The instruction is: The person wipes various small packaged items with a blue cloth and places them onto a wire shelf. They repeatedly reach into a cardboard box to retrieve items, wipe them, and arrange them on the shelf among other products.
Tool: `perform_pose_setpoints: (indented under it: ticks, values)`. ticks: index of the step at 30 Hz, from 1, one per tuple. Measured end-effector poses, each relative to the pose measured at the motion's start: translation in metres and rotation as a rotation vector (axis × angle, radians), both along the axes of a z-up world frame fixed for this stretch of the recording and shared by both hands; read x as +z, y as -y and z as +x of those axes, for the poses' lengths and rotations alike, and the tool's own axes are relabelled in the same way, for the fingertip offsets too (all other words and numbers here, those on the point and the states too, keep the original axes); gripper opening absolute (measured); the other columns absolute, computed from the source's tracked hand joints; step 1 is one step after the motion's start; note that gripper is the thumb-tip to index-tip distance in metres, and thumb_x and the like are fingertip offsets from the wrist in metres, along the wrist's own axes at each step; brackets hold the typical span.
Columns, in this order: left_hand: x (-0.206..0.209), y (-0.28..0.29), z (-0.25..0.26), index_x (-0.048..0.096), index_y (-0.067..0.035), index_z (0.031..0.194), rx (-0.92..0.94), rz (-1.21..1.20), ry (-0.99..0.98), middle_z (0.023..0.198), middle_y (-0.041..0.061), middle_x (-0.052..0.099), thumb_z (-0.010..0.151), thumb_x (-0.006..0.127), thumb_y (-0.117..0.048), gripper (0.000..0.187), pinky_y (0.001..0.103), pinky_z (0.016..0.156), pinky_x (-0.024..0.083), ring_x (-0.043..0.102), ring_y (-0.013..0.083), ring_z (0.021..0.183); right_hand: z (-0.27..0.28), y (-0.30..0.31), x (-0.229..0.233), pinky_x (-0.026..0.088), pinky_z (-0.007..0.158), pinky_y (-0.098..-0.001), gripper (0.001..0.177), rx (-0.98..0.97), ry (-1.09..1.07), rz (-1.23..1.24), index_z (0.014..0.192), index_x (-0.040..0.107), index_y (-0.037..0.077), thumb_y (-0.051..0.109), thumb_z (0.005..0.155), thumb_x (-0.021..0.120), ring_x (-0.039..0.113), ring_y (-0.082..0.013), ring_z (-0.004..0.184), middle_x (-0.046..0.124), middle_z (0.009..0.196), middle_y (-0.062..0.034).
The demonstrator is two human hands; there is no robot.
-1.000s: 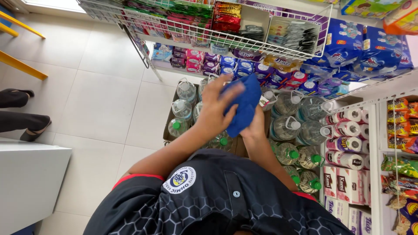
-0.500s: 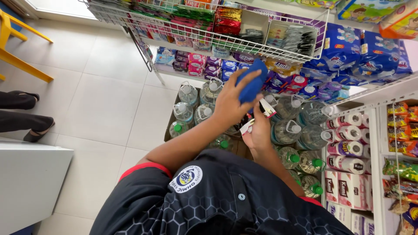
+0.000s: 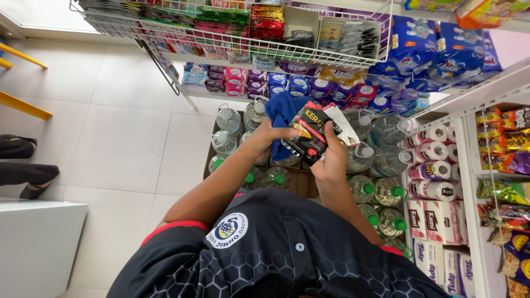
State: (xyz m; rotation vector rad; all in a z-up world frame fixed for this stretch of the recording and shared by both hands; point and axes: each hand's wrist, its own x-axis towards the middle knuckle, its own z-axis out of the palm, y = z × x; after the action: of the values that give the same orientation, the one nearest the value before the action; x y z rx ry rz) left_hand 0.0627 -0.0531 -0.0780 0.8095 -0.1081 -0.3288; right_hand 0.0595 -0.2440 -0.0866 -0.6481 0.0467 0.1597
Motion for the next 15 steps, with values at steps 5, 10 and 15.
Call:
perform_pose_setpoints:
  ticks: [5,10,15]
  values:
    - [0.008,0.003,-0.018,0.057,-0.005,0.135,0.039,0.041,-0.021,0.124,0.006,0.068,0.074,0.082,0.004,0.067,0.037,0.103,0.052,0.066,0.0208,0.115,-0.01,-0.011,0.012,0.053,0.107,-0.0506,0.044,-0.043,0.094,-0.027,0.147,0.048,0.0,0.022,0.109,0.056,0.064,-0.0306,0.124,0.062,0.141,-0.0151]
    - [-0.025,-0.009,-0.011,0.056,0.0,0.132,0.244,0.069,-0.018,0.125,0.006,0.068,0.079,0.08,0.008,0.059,0.036,0.103,0.052,0.066,0.02,0.116,-0.005,-0.007,0.014,0.049,0.115,-0.0523,0.047,-0.184,0.172,0.004,0.154,0.039,0.007,0.025,0.111,0.047,0.06,-0.0331,0.133,0.057,0.148,-0.0145]
    - [0.019,-0.009,-0.032,0.047,-0.006,0.15,0.836,0.383,0.361,0.138,0.007,0.062,0.091,0.08,0.002,0.068,0.034,0.114,0.048,0.061,0.0205,0.126,-0.022,-0.025,0.02,0.047,0.117,-0.0521,0.051,-0.132,0.168,-0.023,0.156,0.039,0.012,0.033,0.11,0.045,0.058,-0.0308,0.135,0.056,0.149,-0.0135]
